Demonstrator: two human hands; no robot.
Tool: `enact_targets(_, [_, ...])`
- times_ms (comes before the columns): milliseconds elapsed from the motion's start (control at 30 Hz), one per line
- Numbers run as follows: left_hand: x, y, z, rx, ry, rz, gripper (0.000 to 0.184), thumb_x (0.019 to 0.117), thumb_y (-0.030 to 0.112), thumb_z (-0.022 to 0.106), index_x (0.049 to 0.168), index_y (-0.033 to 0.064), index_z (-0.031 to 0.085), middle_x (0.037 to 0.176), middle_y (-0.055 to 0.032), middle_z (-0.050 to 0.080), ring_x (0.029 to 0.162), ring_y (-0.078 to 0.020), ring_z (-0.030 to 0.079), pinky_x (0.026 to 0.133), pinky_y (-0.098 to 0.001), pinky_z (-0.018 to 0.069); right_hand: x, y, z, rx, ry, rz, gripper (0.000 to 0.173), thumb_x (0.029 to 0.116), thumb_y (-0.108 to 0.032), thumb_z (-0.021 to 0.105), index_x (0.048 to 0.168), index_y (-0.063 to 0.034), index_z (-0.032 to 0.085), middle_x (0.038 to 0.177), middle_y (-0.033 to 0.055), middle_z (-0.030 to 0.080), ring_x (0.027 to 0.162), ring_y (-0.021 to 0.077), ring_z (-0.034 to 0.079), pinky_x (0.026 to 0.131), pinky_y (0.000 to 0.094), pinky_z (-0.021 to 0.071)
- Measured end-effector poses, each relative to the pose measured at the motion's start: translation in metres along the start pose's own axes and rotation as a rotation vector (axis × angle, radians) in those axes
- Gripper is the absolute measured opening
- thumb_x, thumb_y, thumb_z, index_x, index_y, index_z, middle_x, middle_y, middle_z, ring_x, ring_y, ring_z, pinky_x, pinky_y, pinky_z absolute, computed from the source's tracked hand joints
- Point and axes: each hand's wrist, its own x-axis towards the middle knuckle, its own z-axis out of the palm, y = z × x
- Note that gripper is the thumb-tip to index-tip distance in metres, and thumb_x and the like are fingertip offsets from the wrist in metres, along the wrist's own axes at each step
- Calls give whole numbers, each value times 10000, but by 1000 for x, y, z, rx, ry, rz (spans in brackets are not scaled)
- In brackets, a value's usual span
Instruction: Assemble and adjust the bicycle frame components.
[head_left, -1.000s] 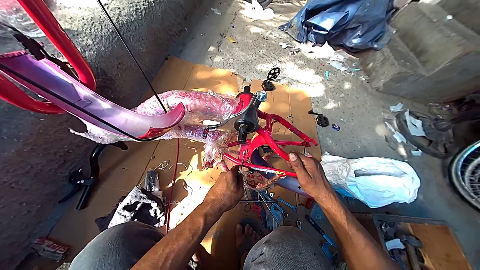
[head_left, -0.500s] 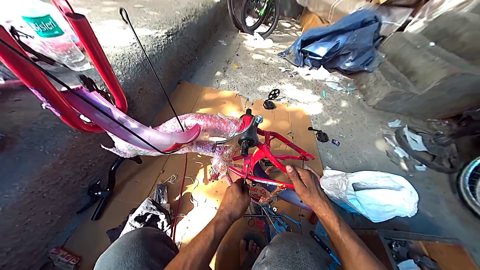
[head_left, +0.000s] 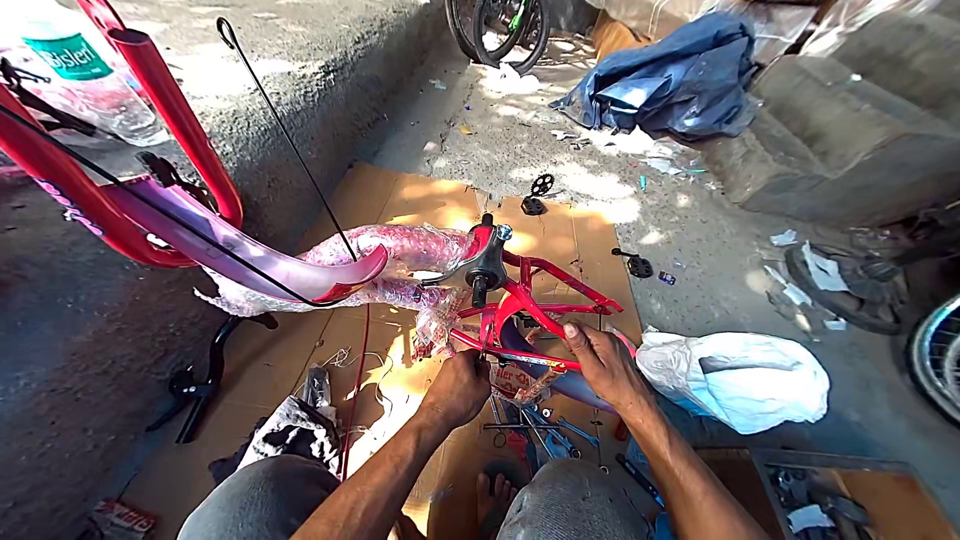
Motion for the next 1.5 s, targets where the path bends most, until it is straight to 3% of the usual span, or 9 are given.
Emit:
enact_targets(67, [2,-4,-2,78,-15,58,259,1068,238,468,1050,58,654,818,-91,628,771,-227,641,740,-444,538,-1,0,1,-4,7,-3,604,1053,-635,278,838,-194,631,592,-33,478,542,144,515,504,405,427])
enact_targets(300, [3,-16,-2,152,-42,132,234,1071,239,465,1092,72,628,802,-84,622,745,-222,645,715,-432,548,0,3,2,25,9,-17,586,1056,-626,287,815,-198,607,587,-46,462,530,128,497,498,387,415])
enact_targets(600, [2,-13,-9,251,-116,86,222,1071,243,462,1158,78,581,832,-104,642,783,-259,679,723,-463,568,-3,1,1,38,-3,18,569,1059,-613,305,847,-193,626,611,-38,489,533,130,500,488,368,414])
enact_targets(1333, [7,-24,-17,293,-124,178,189,1068,239,485,1133,97,590,757,-64,630,676,-216,662,629,-427,566,-3,1,-3,74,-31,37,560,1058,-623,309,861,-203,624,619,-35,488,521,123,484,468,346,398])
enact_targets(1433, [9,-27,-15,279,-116,198,194,1050,231,500,1134,83,595,775,-79,640,706,-237,671,651,-461,570,-1,5,1,84,-16,34,563,1056,-624,319,861,-195,627,621,-33,492,535,130,495,486,358,416])
enact_targets(1500, [12,-24,-11,227,-105,197,253,1048,234,474,1170,51,600,873,-125,664,820,-286,689,750,-510,573,2,7,-1,82,-8,30,587,1052,-626,318,873,-175,648,631,-34,512,565,127,523,523,364,450])
